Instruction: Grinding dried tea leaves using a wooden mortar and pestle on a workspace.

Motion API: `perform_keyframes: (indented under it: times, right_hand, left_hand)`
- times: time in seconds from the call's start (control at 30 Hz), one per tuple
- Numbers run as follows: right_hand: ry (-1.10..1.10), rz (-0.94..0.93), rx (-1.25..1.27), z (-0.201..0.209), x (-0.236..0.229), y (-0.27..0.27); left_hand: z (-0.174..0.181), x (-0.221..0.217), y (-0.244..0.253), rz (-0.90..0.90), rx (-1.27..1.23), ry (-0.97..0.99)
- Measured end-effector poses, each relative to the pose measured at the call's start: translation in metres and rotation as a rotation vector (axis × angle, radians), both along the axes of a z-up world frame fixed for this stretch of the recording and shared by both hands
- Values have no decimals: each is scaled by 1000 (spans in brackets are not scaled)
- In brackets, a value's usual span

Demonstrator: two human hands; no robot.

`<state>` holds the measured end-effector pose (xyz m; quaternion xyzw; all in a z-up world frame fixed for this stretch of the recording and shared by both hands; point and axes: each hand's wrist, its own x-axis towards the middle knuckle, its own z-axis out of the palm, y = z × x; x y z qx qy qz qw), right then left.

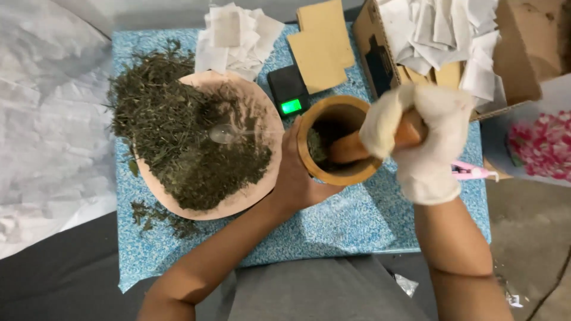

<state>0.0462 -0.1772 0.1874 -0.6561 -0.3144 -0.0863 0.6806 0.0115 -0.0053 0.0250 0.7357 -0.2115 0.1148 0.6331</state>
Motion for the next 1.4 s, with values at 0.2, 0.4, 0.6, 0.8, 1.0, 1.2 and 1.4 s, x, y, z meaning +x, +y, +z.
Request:
perform_keyframes:
  times: [0.2,0.4,0.6,0.8,1.0,1.2,1.4]
  right_hand:
    - [-172,-316,475,-40,6,16]
    - [233,532,-467,-22,54,-65]
    - [-106,432,305,-35,17,-11]
    - [-196,35,24,-27,11,4]
    - [53,418,0,-14,23,-16]
    - [-470,214,135,-26,28,5]
    - [-183,278,81,-33,31,-1]
  left_hand:
    - [14,-1,0,128,65,45]
    - [-35,-3,-4,135,126,-146]
    - [-24,-5,1,119,85,-22]
    - [-14,-2,-2,171,150,-131]
    - [-23,0,-1,153,120,-250]
    - [-27,-1,-4,179,116,-175]
    - [-38,-2,-3,129,82,-116]
